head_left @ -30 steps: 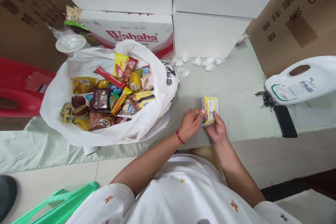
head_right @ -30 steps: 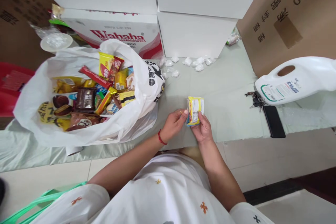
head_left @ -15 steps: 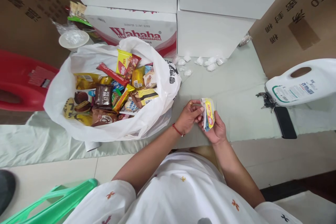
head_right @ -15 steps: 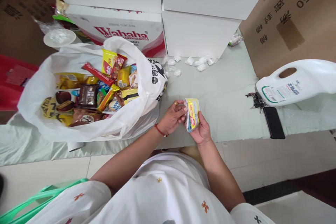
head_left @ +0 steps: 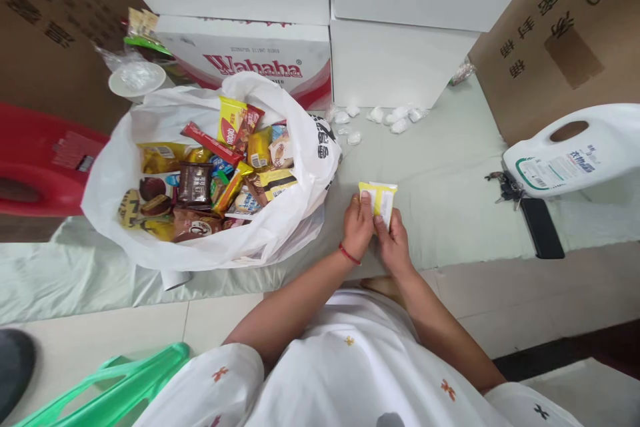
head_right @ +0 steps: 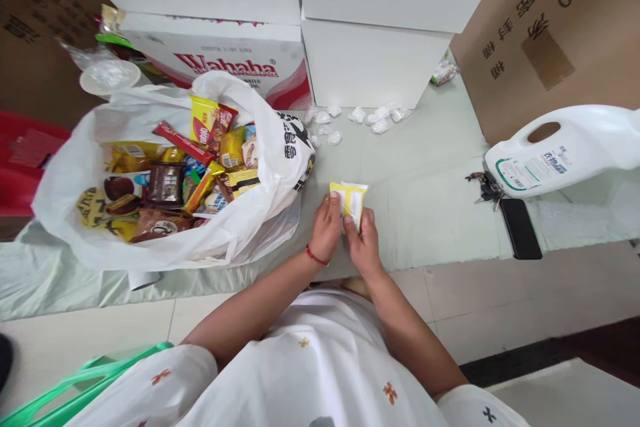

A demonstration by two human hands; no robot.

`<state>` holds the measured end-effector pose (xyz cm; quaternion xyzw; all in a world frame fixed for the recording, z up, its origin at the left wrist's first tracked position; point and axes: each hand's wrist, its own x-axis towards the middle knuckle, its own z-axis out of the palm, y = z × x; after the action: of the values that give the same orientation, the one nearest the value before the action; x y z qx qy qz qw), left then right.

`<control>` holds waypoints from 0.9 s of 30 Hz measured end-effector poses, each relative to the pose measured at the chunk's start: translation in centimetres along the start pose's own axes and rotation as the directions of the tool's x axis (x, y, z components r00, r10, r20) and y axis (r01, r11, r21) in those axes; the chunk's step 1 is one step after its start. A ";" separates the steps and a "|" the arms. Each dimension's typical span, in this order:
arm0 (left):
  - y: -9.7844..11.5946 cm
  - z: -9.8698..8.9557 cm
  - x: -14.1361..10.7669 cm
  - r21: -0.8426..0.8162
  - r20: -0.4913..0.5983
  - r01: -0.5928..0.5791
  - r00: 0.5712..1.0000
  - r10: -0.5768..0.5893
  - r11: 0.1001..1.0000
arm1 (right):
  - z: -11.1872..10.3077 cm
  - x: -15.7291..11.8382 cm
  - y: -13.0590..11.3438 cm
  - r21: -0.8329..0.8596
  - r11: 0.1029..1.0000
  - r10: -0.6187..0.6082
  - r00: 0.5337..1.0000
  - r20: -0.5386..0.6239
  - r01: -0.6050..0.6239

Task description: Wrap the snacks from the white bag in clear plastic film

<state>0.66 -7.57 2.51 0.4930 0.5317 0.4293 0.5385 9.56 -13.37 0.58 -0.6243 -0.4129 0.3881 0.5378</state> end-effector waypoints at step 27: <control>-0.9 -1.3 2.3 -0.710 0.342 0.499 0.861 -0.378 0.496 | -1.5 -0.3 -1.0 0.204 0.965 0.148 0.985 0.089 -0.164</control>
<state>-0.56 -5.36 1.39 0.0869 0.3600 0.4285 0.8241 10.70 -14.08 1.80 -0.5797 -0.3384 0.4933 0.5532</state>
